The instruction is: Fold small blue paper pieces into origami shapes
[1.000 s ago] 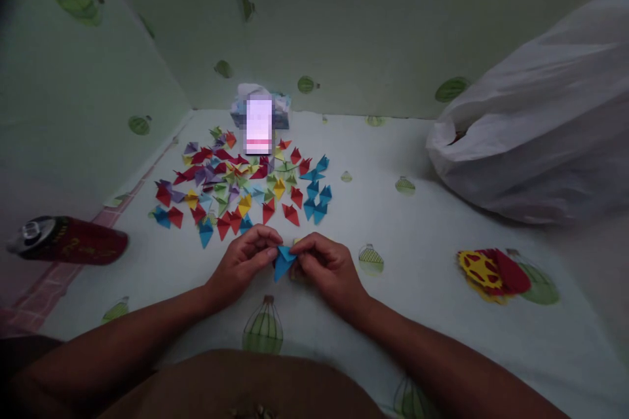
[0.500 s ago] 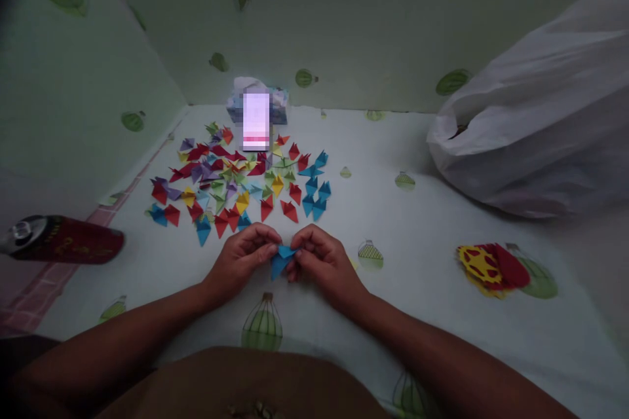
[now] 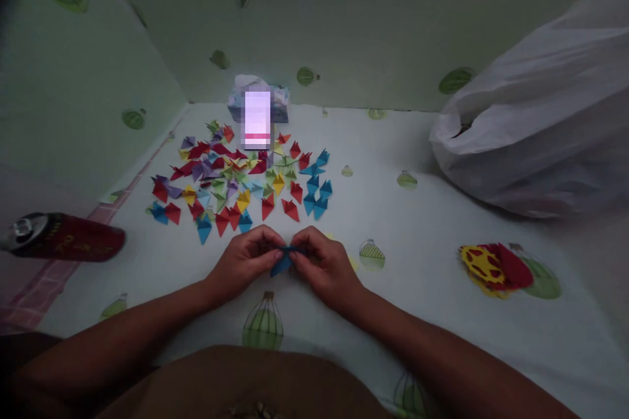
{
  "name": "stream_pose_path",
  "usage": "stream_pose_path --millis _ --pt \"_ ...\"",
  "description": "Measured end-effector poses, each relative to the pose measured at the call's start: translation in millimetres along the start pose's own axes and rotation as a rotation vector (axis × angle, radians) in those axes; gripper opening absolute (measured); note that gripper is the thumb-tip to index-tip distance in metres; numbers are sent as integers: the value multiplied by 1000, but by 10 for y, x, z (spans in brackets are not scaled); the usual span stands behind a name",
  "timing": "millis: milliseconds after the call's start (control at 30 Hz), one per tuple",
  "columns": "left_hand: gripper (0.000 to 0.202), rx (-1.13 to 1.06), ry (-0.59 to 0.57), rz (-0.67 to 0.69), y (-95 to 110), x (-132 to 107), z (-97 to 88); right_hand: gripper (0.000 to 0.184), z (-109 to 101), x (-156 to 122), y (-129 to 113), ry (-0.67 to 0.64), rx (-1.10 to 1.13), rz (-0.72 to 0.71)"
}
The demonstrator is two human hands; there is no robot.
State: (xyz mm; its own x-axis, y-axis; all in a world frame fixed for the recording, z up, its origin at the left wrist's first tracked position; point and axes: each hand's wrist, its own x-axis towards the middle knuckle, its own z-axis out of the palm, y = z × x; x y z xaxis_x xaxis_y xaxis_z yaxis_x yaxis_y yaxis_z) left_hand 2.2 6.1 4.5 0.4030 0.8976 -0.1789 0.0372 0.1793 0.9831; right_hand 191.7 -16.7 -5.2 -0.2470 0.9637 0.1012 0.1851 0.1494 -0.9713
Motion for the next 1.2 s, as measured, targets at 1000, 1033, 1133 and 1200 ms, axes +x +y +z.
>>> stream_pose_path --millis 1000,1033,1133,1200 --pt "19 -162 61 -61 -9 22 -9 17 -57 61 72 -72 -361 -538" --pt "21 -165 60 -64 -13 24 -9 18 -59 63 77 -74 -376 -546" --pt "23 -155 80 -50 -24 36 -12 18 -65 64 81 -89 -325 -500" --pt "22 -139 113 -16 -28 46 -16 16 -65 64 75 -78 -160 -333"
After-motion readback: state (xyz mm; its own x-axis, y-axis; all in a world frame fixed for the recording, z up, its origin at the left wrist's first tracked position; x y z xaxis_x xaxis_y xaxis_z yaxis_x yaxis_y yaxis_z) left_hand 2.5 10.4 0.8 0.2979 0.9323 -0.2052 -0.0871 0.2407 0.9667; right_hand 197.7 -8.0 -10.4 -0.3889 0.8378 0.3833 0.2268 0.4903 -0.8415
